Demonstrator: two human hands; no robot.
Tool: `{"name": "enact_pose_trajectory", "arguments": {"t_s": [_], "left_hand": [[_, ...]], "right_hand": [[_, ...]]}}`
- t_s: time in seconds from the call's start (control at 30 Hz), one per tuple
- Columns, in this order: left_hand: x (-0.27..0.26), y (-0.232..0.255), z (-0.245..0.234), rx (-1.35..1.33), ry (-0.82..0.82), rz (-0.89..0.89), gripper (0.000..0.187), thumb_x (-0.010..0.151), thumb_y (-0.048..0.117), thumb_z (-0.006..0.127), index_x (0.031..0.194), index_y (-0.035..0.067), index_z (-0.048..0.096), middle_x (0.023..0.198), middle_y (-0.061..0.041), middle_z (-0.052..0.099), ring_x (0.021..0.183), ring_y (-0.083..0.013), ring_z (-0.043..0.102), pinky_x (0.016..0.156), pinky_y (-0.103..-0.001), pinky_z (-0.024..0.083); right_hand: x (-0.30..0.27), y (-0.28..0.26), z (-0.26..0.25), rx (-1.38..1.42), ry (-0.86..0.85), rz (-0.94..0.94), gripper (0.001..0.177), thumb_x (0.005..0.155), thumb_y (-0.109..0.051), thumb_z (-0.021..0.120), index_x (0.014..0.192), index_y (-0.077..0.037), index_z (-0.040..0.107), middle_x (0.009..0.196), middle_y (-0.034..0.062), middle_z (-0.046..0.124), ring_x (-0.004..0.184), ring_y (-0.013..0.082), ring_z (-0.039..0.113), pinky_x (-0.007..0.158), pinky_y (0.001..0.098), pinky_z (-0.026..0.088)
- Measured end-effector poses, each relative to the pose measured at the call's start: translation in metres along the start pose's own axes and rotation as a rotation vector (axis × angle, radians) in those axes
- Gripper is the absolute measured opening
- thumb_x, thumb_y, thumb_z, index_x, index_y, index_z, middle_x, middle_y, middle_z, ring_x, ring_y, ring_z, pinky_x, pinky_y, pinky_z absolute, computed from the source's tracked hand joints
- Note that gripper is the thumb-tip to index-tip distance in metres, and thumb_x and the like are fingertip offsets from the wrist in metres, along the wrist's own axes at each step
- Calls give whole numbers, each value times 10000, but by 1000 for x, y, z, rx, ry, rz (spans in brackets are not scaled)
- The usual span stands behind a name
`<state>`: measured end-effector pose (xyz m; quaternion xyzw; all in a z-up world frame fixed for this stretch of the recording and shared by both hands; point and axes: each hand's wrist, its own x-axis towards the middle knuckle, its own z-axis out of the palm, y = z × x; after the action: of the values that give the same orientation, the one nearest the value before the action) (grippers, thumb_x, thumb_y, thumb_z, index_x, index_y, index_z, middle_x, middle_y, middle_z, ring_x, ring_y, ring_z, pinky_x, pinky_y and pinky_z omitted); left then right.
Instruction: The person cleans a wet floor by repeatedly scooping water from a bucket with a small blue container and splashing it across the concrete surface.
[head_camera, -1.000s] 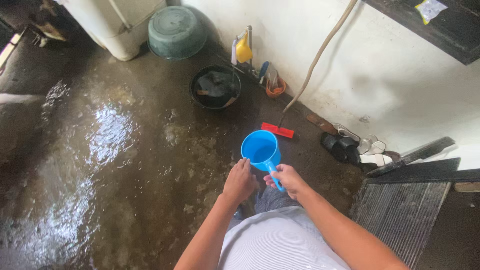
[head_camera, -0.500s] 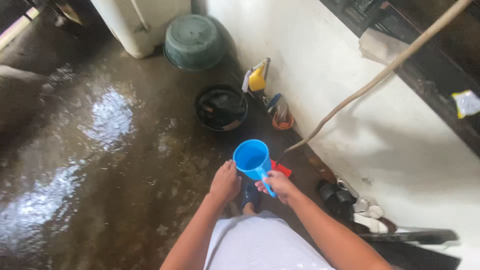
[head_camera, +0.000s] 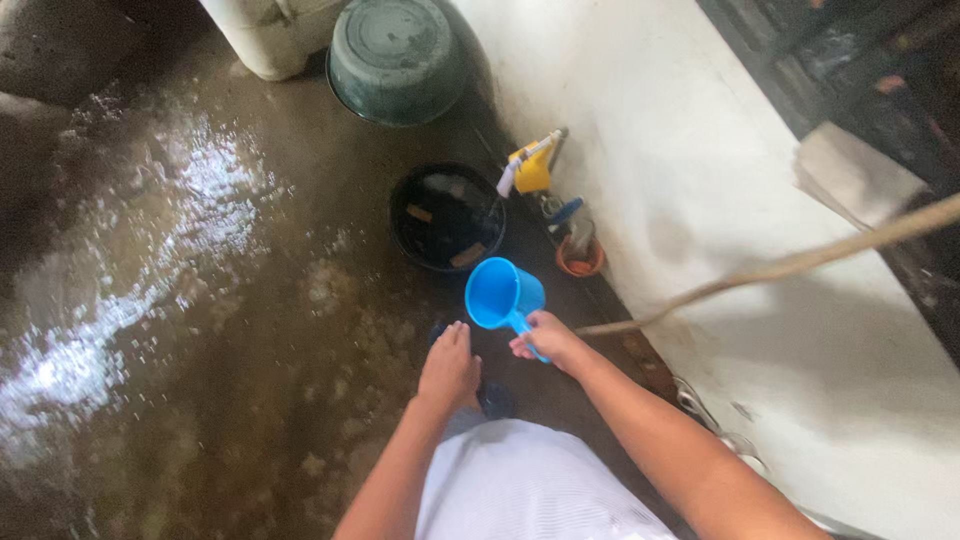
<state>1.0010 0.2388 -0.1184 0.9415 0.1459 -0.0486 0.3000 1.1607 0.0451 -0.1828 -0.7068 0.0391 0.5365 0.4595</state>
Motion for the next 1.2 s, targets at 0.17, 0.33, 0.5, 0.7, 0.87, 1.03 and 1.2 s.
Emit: {"name": "enact_pose_trajectory", "arguments": {"t_s": [0.17,0.33,0.5,0.7,0.87,1.03,1.2], "left_hand": [[67,-32,-21,-36,-18,-25,719,832,186,724,1420,-104,428,1475,-284,462,1383,-416,434,1148,-458,359],[122,-52,-23,-84,38,-84,710,839,170,714,1429,-99,424,1495,-271,458,1400,-408,424,1155,-456,359],[169,-72,-4,-141,78,-135,711,838,149,709,1427,-109,406,1510,-277,424,1415,-417,396,1160,-483,327],[227,-119,50,-201,121,-292,688,841,113,678,1437,-97,404,1518,-270,420,1433,-408,382,1170,-476,321],[265,-180,130,-229,161,-351,673,852,98,665,1440,-110,411,1516,-276,426,1423,-417,392,1176,-487,321],[269,-220,191,-257,132,-440,638,861,88,656,1429,-98,433,1514,-266,439,1429,-410,395,1165,-482,327],[256,-238,209,-267,123,-505,629,854,91,661,1417,-96,452,1507,-264,452,1409,-410,419,1168,-480,336]], "right_hand": [[80,-38,-9,-75,76,90,290,912,30,517,1197,-20,497,891,175,734,690,229,725,581,327,569],[138,-58,-11,-294,152,103,284,918,-8,574,1200,-21,543,902,182,743,669,218,713,574,345,555],[227,-52,-18,-627,189,151,339,925,-95,604,1254,-92,520,979,193,779,794,304,778,721,431,597],[365,-39,-19,-947,220,167,438,909,-179,615,1328,-233,501,1164,227,676,1140,457,633,965,577,495],[494,-9,-27,-1092,248,92,363,887,-82,596,1241,-161,577,1173,232,692,1138,465,640,955,561,519],[574,29,-29,-1107,236,-6,392,887,-52,583,1274,-116,590,1131,305,687,1107,506,637,973,566,501],[608,62,-3,-1144,176,16,353,904,-110,546,1243,-128,640,1106,300,679,1086,525,623,950,584,477]]}}
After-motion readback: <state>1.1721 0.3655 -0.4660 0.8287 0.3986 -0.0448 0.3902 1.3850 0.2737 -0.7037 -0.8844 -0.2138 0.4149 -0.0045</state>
